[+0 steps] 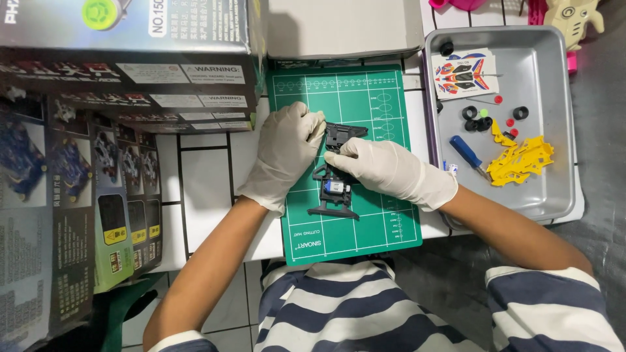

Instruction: The person assembles a model car chassis on a green cutting mat. They insert a small blue battery into the chassis, secure it with a black plastic cover, and attach black wheels to the axles.

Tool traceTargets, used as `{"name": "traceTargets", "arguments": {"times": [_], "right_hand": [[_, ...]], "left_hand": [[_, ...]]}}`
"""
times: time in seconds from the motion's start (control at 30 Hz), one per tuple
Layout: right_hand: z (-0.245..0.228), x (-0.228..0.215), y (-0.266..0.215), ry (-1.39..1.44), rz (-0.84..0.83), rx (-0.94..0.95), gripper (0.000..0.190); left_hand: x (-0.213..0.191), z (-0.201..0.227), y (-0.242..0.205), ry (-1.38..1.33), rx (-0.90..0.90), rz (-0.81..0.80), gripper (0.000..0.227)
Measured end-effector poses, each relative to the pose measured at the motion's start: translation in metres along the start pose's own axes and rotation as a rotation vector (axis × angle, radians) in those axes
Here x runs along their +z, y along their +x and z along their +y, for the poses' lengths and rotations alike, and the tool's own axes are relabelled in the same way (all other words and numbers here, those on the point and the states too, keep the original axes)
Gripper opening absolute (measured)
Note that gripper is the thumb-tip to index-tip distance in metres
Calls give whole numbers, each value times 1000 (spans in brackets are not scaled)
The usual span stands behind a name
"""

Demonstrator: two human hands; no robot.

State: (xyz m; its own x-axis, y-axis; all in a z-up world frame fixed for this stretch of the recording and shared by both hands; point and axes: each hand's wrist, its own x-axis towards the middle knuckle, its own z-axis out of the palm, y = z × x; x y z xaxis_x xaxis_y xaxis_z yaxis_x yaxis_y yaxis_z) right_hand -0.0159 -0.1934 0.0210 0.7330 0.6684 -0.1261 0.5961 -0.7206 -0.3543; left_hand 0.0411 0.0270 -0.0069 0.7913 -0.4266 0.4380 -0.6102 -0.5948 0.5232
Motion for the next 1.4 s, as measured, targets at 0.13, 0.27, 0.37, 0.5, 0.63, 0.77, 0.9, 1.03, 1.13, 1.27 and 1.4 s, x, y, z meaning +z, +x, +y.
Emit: {"name": "traceTargets", "arguments": {"times": [0.13, 0.27, 0.37, 0.5, 0.63, 0.77, 0.9, 1.03, 1.13, 1.27, 1.4], "right_hand": [[6, 18, -6, -151, 75, -109, 40], [5, 25, -6, -341, 183, -169, 43], [-3, 3, 8, -69, 113, 17, 26], [-11, -13, 17, 319, 57, 249, 14], [-17, -10, 15, 420, 122, 327, 11], [-21, -9, 8, 511, 232, 382, 13], [-27, -34, -3, 570, 385, 362, 26], [-21, -38, -1, 578, 334, 334, 34], [-20, -26, 3, 639, 231, 309, 31], [-19, -12, 6, 603, 222, 230, 28], [-17, -1, 8, 567, 233, 193, 28]], "left_hand": [[12, -7, -3, -31, 9, 11, 43], [14, -7, -2, -2, 13, 22, 44], [16, -7, -4, 29, 23, 34, 41], [16, -7, -4, 36, 11, 31, 34], [21, -4, -6, 28, -50, 30, 35], [32, -9, -9, 141, -36, 49, 31], [36, -8, -12, 160, -47, 37, 32], [34, -12, -11, 115, -46, 17, 26], [37, -14, -11, 109, -67, -11, 27], [41, -17, -11, 120, -110, -77, 29], [-12, 19, 6, -358, -327, -134, 30]]}}
